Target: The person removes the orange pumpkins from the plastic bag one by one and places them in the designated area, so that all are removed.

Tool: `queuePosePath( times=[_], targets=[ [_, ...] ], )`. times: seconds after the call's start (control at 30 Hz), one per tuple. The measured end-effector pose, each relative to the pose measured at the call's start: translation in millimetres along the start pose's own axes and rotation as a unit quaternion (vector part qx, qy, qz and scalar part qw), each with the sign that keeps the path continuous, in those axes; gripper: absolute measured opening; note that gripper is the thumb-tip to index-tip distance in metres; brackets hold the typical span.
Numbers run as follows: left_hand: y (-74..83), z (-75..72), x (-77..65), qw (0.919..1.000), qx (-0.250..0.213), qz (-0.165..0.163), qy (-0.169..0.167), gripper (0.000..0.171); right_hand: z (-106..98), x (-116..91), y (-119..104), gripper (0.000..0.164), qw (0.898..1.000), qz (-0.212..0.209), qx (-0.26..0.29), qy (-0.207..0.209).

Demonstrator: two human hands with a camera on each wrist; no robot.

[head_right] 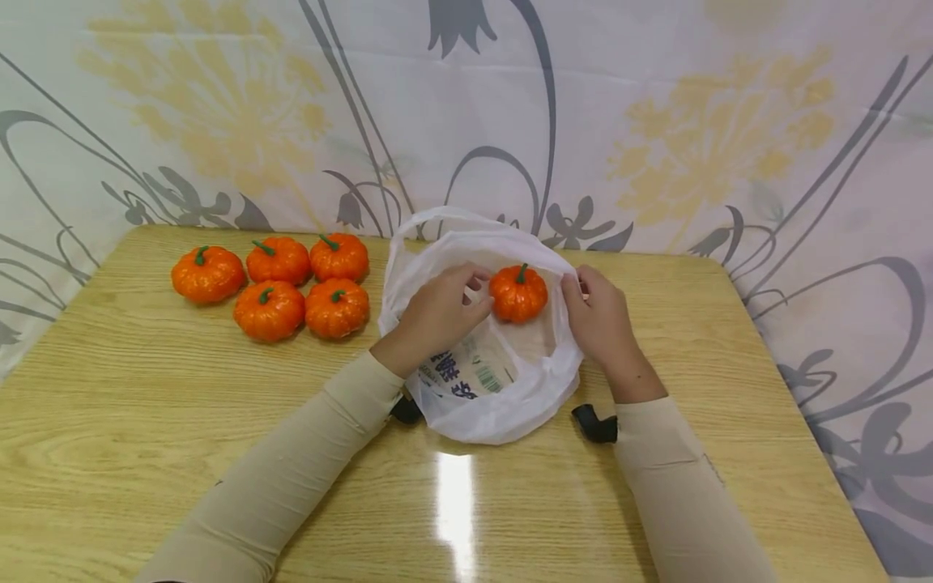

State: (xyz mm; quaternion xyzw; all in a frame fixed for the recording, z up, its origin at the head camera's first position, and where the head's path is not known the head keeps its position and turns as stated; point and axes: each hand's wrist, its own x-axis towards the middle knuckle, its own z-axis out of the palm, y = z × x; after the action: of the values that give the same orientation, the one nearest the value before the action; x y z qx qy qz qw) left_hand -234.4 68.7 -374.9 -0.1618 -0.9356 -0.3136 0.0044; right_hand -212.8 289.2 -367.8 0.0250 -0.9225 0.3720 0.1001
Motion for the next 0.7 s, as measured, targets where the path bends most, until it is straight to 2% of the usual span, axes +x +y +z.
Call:
queuePosePath(
  times=[0.43, 0.7],
  targets=[
    [-4.8, 6.2, 0.9, 0.9981, 0.026, 0.001, -0.056, 0.059, 0.9, -1.0, 1.2, 0.039, 0.997, 0.048, 0.048, -0.044],
    [-8.3, 8.2, 0.4, 0.9977, 0.027, 0.005, -0.062, 0.061, 0.8, -0.4, 1.6, 0.039, 0.992, 0.062, 0.092, -0.062]
  ],
)
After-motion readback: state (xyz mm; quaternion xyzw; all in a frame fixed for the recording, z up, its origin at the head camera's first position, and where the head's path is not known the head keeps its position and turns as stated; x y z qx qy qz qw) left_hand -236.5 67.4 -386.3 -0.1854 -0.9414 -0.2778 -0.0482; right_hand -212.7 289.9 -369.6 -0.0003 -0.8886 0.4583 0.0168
